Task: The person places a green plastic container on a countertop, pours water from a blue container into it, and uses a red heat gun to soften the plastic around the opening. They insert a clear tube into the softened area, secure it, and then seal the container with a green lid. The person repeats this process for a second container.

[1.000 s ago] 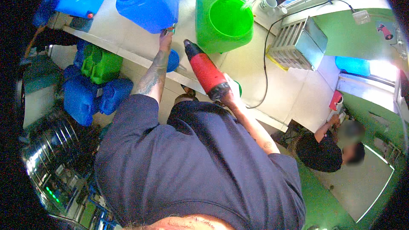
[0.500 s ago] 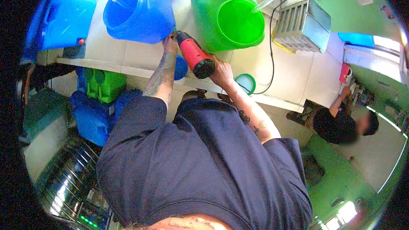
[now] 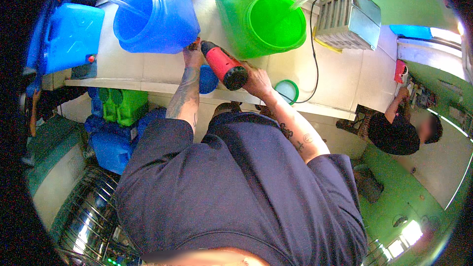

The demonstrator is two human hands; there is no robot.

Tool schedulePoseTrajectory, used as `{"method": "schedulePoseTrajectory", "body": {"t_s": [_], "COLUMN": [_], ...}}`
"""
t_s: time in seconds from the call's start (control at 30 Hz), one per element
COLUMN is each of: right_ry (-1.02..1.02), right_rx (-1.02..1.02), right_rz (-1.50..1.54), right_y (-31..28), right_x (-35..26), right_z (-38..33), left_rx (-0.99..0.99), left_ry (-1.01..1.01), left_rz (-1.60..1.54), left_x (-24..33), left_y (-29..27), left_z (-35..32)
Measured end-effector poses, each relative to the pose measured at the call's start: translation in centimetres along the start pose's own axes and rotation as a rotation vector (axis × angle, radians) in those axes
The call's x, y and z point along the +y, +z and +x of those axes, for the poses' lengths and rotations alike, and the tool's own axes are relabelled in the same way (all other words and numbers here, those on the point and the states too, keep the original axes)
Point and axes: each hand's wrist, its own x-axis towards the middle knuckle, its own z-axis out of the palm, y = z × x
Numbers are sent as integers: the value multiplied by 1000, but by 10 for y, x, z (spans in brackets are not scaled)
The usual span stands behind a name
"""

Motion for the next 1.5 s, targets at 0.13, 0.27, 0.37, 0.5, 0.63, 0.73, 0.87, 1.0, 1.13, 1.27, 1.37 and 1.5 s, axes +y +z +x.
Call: {"method": "schedulePoseTrajectory", "body": {"t_s": [0.13,0.27,0.37,0.5,0.63,0.73,0.87,1.0,1.13,1.27,1.37,1.5], "right_ry": [-84,-154,-168,-136,-144,-232,-236,-324,-363,-266,-217,-281], "right_rx": [-10,-12,-24,-136,-233,-184,-51,259,457,260,210,177], "right_rz": [-37,-61,-79,-212,-199,-250,-242,-480,-540,-537,-535,-547], "right_y": [-2,-1,-8,-39,-94,-150,-234,-314,-368,-410,-430,-442], "right_x": [-4,-15,-23,-24,-5,24,74,134,192,241,271,290], "right_z": [4,11,15,1,-37,-70,-123,-149,-125,-68,-37,-17], "left_rx": [-69,-12,275,391,464,468,346,300,350,377,417,478], "left_ry": [129,-123,-630,-434,-277,-105,175,558,587,670,702,730], "left_rz": [12,-249,-519,-381,-297,-205,-135,40,283,347,324,296], "left_x": [-1,28,70,129,190,256,364,429,436,430,428,425], "left_y": [-4,-10,-22,-37,-33,-1,60,127,164,161,158,161], "left_z": [-4,-15,-34,-71,-91,-98,-103,-94,-86,-84,-83,-81]}}
